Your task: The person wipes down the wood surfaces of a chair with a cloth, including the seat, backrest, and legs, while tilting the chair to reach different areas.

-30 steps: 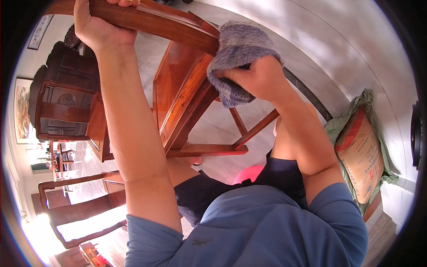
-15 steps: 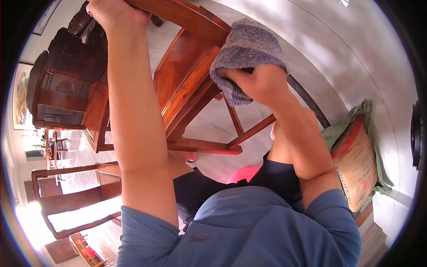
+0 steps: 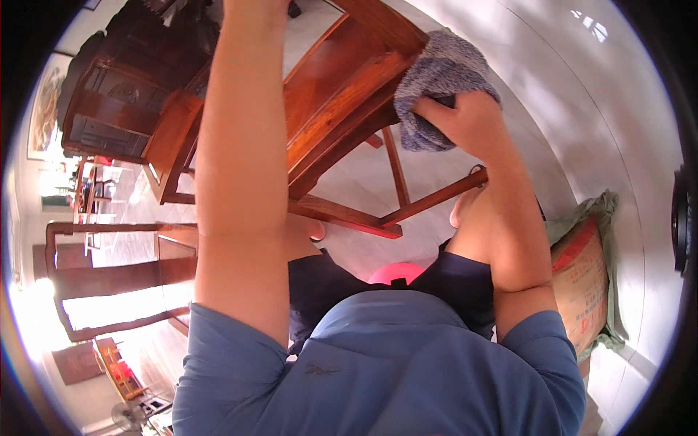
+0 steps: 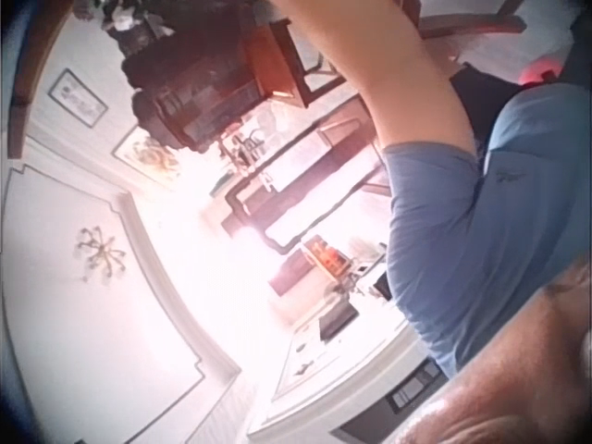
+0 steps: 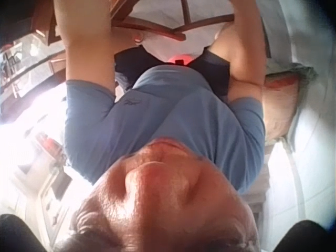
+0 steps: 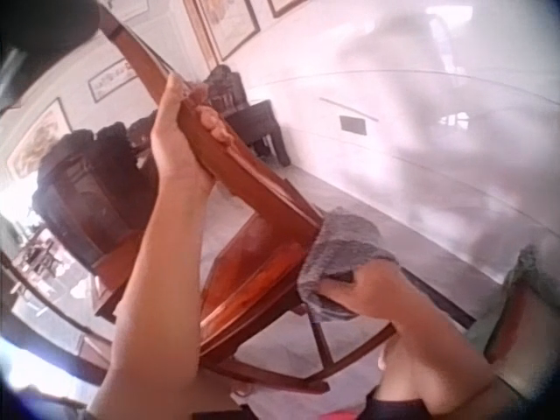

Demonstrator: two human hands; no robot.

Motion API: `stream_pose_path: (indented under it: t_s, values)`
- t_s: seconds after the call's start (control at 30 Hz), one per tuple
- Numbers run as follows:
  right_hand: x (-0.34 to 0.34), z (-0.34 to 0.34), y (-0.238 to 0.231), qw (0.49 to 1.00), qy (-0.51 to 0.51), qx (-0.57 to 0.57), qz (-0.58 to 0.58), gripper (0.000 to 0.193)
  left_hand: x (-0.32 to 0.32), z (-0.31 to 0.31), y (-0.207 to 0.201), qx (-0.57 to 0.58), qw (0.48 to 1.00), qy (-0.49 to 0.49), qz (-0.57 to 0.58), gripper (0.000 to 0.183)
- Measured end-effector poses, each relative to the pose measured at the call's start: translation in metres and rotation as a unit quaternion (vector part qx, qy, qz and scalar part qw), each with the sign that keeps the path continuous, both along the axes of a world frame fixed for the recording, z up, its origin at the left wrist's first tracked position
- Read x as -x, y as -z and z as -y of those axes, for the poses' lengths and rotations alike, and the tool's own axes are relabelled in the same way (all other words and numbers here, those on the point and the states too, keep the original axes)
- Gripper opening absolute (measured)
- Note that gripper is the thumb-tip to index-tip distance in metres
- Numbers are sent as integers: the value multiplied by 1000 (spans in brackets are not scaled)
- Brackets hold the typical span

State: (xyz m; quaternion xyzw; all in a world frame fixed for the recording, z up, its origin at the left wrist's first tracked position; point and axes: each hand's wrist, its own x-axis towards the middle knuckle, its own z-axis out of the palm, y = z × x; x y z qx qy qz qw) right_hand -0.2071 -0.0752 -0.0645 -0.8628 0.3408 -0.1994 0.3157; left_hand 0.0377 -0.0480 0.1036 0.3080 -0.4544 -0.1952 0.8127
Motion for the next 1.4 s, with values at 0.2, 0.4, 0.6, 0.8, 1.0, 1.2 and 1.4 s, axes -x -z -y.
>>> stream_pose_path:
  t_s: [0.2,0.4,0.6,0.8,1.0,1.2,1.4]
  values:
    - [-23,-5,30,968,-9,188,165,44,-17,-25,6,9,1000,-11,-24,46]
    - [-13,22,37,922,-103,254,274,10,-13,-32,70,-165,957,-175,163,57]
    - [-25,28,54,922,-88,237,292,11,-58,-191,199,-478,729,-227,434,70]
    - [-18,59,74,874,-58,352,331,12,-61,-253,281,-516,813,-159,217,63]
    - [-12,72,90,904,-26,257,342,12,-56,-239,270,-620,726,-257,148,78]
    - [-30,69,86,886,-22,251,390,20,-67,-224,292,-523,844,-30,-114,71]
    - [-45,32,40,866,104,218,438,12,-81,-225,288,-587,795,-136,-64,81]
